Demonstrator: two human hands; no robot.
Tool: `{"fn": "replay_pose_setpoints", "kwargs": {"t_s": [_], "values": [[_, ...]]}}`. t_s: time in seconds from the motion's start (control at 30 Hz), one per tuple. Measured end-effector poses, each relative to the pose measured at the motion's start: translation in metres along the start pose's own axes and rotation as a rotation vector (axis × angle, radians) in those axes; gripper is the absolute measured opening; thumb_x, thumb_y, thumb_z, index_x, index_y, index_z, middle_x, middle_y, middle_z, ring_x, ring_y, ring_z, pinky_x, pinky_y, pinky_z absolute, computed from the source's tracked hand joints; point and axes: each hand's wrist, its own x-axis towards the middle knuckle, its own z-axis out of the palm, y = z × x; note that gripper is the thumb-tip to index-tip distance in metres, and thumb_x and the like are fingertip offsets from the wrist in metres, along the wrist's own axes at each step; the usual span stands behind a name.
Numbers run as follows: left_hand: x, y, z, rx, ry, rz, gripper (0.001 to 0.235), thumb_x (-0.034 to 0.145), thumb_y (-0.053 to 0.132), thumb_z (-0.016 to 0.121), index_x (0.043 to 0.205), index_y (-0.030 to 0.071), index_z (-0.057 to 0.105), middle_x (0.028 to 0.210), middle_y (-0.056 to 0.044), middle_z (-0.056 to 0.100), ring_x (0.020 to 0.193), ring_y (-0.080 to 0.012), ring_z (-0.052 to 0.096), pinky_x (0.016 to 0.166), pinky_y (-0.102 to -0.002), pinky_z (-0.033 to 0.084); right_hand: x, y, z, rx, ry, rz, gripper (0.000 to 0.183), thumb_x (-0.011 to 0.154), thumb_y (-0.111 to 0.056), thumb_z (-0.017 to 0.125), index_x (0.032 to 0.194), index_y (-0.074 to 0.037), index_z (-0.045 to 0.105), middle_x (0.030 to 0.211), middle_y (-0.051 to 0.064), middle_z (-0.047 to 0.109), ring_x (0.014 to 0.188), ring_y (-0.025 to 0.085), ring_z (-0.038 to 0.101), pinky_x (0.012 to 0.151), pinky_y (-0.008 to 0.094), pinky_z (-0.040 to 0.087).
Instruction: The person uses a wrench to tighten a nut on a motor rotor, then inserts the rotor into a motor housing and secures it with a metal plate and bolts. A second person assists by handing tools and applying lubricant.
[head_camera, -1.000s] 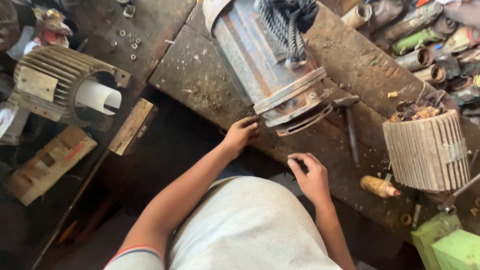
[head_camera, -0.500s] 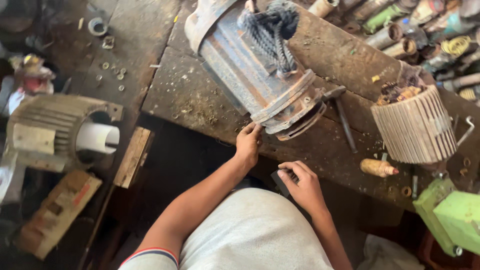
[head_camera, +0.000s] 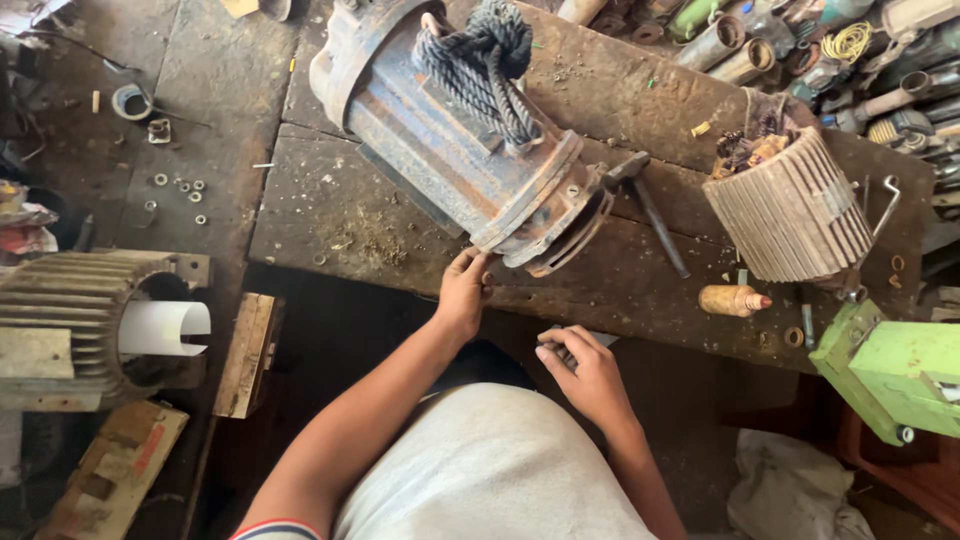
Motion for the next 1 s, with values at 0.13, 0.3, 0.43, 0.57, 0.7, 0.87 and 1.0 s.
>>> {"fn": "replay_pose_setpoints", "kwargs": {"t_s": [0.13,0.3,0.43,0.57,0.7,0.87,1.0], "values": [[-0.038,0.029,0.006,0.314,-0.003,0.118,0.02,0.095,0.017,0.072,0.113,0.01,0.066,0.09,0.004,0.064,0.069,-0.0056,0.049,0.059,-0.022,0.041,0.006,0.002,-0.004,0.009,0.012,-0.016,0.021,0.089,-0.018,0.074,0.106,-0.005,0.073,0.098,0.008,0.073,0.085,0.02,0.074,0.076,0.031,0.057],[-0.1,0.077,0.029,0.886,0.006,0.87,0.025,0.097,0.015,0.074,0.118,0.006,0.064,0.103,-0.005,0.069,0.093,-0.0184,0.064,0.084,-0.033,0.053,0.019,0.005,-0.009,0.0,0.069,-0.165,0.021,0.089,-0.015,0.075,0.106,-0.003,0.073,0.102,0.01,0.073,0.09,0.023,0.073,0.079,0.032,0.057],[-0.113,0.114,0.063,1.212,0.004,1.138,0.043,0.091,0.014,0.076,0.132,0.006,0.063,0.112,-0.014,0.06,0.104,-0.033,0.056,0.092,-0.042,0.047,0.03,0.006,-0.01,0.026,0.029,-0.14,0.022,0.088,-0.015,0.076,0.107,-0.004,0.074,0.102,0.011,0.073,0.086,0.022,0.074,0.075,0.032,0.058],[-0.114,0.129,0.086,1.288,0.042,1.152,0.041,0.088,0.018,0.08,0.126,0.01,0.068,0.11,-0.013,0.06,0.103,-0.0334,0.055,0.093,-0.042,0.047,0.042,0.012,-0.016,0.018,-0.023,-0.088,0.022,0.088,-0.015,0.076,0.107,-0.004,0.075,0.099,0.01,0.073,0.083,0.022,0.074,0.07,0.034,0.058],[-0.117,0.133,0.09,1.356,0.037,1.235,0.039,0.088,0.018,0.08,0.125,0.01,0.069,0.111,-0.011,0.062,0.105,-0.0337,0.055,0.095,-0.043,0.047,0.051,0.029,-0.025,0.007,0.027,-0.226,0.022,0.09,-0.016,0.076,0.105,-0.001,0.073,0.099,0.012,0.072,0.086,0.023,0.074,0.074,0.034,0.058],[-0.12,0.128,0.091,1.378,0.074,1.155,0.041,0.09,0.018,0.078,0.128,0.009,0.067,0.114,-0.015,0.06,0.107,-0.0352,0.056,0.094,-0.043,0.047,0.069,0.053,-0.036,0.007,0.042,-0.095,0.055,0.088,-0.035,0.082,0.13,-0.008,0.059,0.117,0.015,0.072,0.101,0.025,0.075,0.085,0.04,0.062],[-0.127,0.113,0.085,1.237,0.105,0.995,0.044,0.095,0.019,0.073,0.135,0.006,0.058,0.119,-0.016,0.058,0.102,-0.0304,0.06,0.091,-0.04,0.051,0.093,0.065,-0.03,-0.141,0.32,-0.703,0.121,0.076,-0.056,0.086,0.163,-0.021,0.01,0.161,0.033,0.016,0.15,0.054,0.024,0.119,0.066,0.034]]}}
